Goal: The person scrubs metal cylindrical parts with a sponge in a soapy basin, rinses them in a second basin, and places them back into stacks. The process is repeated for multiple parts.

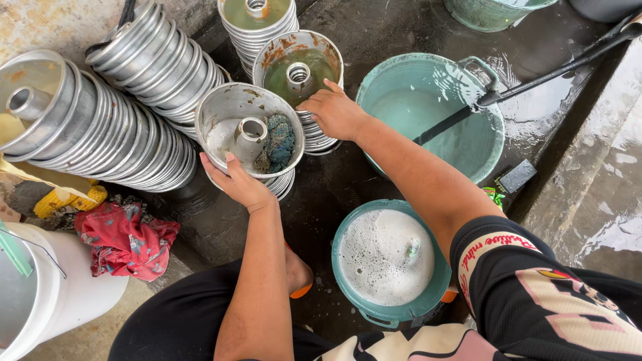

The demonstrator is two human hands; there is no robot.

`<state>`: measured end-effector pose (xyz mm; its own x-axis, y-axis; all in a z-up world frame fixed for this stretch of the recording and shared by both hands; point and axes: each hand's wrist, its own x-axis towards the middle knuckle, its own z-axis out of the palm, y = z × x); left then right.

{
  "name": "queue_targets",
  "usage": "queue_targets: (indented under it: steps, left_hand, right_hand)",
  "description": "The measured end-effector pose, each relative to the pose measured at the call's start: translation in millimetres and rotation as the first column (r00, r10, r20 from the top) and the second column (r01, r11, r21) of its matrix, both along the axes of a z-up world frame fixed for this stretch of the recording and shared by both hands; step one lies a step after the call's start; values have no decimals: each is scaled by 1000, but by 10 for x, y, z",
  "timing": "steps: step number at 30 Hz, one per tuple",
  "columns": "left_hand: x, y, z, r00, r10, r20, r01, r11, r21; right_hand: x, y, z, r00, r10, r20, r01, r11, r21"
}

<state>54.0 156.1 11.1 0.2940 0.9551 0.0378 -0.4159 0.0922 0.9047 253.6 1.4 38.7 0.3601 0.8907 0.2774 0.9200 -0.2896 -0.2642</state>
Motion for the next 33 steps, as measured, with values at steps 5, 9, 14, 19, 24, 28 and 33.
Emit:
queue_targets:
  steps: [5,9,14,19,24,28,33]
  left_hand:
    - [-49,11,-104,991,-131,18,130,990,51]
    - [-93,-56,-136,958,-276,83,269,959,83]
    - [-244,-370,-161,936,-352,-3,350,928,126]
    - [-420,-817,-195,878,-476,49,470,877,96]
    - [-594,-844,-218,872,-478,-102,489,847,210]
    - [-610,-790,-128,805,-587,-88,594,798,100]
    - [-575,-543,162,523,-828,-201,832,547,-92]
  right_hand:
    - [-273,-22,255,965,29,-260,30,974,222]
    - [-844,-163,259,966,121,-229,-87,984,154]
    - [-1455,-189,-10,925,57,-375,-49,998,29]
    - [-1765,-190,-389,370,-9,-929,319,941,117]
    - [-1949,-645,-481,397,-75,-915,220,975,15]
    - [-1768,-980,-240,900,-118,-419,-33,941,-338]
    - [-1360,-1145,247,814,300,498,-190,947,-259]
